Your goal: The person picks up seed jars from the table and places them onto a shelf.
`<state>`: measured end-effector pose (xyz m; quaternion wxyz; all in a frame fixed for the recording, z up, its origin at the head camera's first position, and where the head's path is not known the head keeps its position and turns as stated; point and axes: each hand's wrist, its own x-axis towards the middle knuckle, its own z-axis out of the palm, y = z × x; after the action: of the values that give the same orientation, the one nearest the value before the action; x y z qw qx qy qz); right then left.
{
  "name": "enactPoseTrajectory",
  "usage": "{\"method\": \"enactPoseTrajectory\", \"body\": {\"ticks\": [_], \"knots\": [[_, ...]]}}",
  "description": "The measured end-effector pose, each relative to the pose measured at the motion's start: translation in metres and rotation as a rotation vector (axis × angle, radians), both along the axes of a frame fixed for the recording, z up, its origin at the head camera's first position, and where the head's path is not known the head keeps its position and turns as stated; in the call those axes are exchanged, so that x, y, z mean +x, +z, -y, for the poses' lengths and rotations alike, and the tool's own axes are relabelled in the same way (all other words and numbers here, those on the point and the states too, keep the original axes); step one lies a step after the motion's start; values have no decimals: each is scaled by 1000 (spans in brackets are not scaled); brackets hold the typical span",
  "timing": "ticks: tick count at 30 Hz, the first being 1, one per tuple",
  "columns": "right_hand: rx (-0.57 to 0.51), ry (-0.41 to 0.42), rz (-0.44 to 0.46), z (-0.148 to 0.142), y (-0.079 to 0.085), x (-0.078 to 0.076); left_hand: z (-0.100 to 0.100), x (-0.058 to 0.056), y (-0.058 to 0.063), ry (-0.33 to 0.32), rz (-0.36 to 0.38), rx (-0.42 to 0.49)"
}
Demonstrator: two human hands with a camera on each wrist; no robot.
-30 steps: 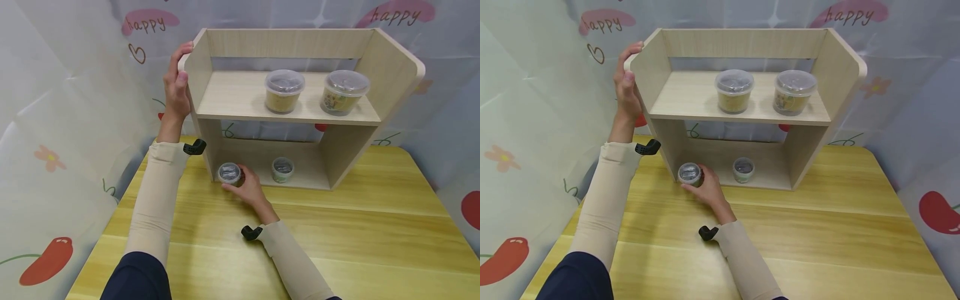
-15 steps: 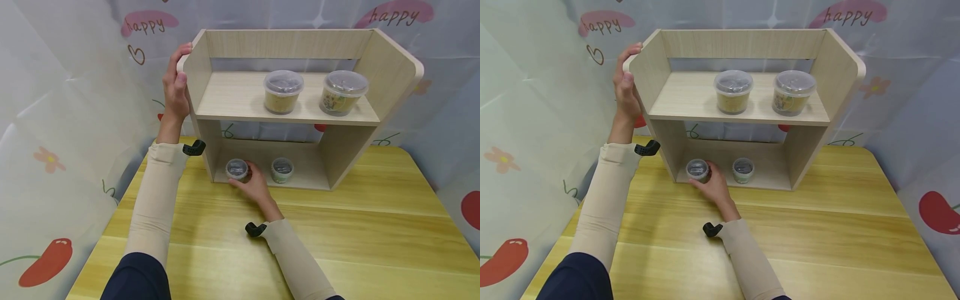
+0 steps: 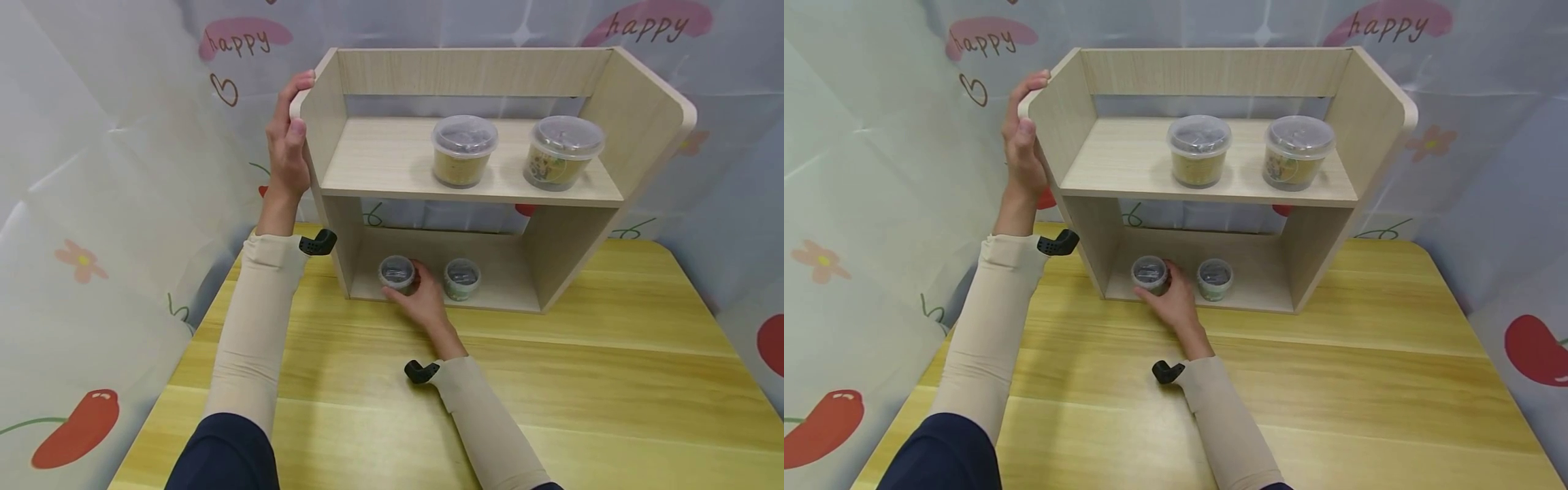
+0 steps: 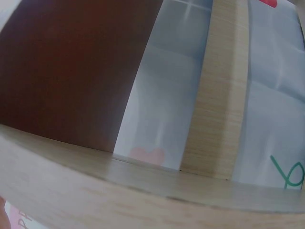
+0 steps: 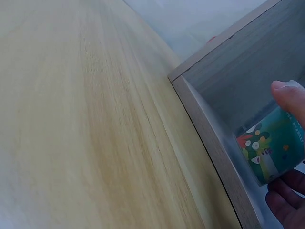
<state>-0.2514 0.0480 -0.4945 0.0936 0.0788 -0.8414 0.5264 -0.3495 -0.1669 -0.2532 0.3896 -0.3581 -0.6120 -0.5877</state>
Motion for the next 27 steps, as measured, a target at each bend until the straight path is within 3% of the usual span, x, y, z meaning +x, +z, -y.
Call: {"method": "enactPoseTrajectory", "body": {"ticks": [27], "knots": [[42,-30,-23,-2,-6,-3,-1,1,0,-12,-4,0]]}}
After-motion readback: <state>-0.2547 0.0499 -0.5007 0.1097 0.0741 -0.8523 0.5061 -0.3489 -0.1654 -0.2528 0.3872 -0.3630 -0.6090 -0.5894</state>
